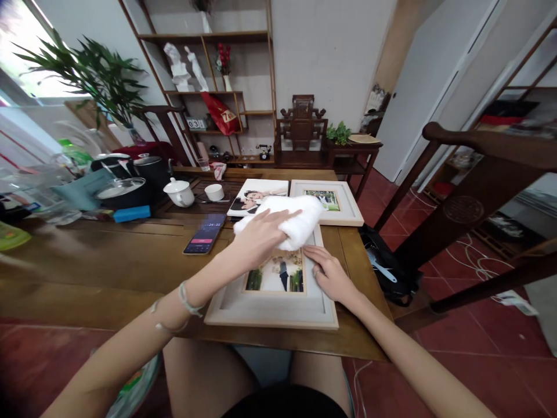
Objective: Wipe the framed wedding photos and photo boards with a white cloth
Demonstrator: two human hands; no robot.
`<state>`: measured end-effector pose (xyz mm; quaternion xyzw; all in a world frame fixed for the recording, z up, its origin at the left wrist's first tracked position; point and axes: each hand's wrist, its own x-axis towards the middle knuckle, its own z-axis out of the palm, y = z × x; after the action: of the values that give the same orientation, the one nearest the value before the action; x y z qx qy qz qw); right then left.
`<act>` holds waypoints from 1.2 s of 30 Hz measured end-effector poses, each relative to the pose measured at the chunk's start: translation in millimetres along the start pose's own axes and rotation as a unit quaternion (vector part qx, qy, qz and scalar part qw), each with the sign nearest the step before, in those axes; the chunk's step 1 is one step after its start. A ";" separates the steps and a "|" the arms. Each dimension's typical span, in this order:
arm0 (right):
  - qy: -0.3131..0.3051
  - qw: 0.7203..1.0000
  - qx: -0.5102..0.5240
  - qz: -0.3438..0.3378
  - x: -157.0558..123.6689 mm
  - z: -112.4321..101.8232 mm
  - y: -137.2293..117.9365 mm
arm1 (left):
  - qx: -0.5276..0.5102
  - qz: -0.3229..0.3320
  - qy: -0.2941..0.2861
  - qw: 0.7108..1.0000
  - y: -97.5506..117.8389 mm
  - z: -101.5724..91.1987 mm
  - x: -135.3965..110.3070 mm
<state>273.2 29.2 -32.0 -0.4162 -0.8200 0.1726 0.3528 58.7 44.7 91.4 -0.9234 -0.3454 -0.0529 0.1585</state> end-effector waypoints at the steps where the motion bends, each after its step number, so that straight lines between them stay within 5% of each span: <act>1: -0.004 1.000 -0.001 -0.002 0.2 -0.6 -0.8 | 0.013 0.027 0.005 1.000 1.2 12.0 6.3; 5: -0.010 1.000 -0.006 -0.003 1.8 -3.4 -5.8 | 0.033 0.086 -0.018 0.996 11.5 57.6 21.1; 9: -0.014 1.000 -0.006 -0.005 1.9 -3.4 -6.8 | 0.034 0.088 -0.031 0.995 11.7 74.2 20.7; 17: -0.005 1.000 -0.003 0.005 -1.5 0.4 2.0 | 0.065 0.026 -0.079 0.994 8.1 66.1 8.3; 27: -0.007 1.000 -0.003 0.015 -3.5 2.4 4.6 | 0.103 -0.149 -0.161 0.970 -9.5 53.0 -48.4; 36: 0.000 1.000 0.001 0.023 -3.6 2.1 4.3 | 0.080 -0.191 -0.208 0.956 -5.2 53.8 -35.0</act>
<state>275.5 28.8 -37.4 -0.4342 -0.8103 0.1815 0.3493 28.2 44.3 34.7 -0.8149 -0.5440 0.1389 0.1437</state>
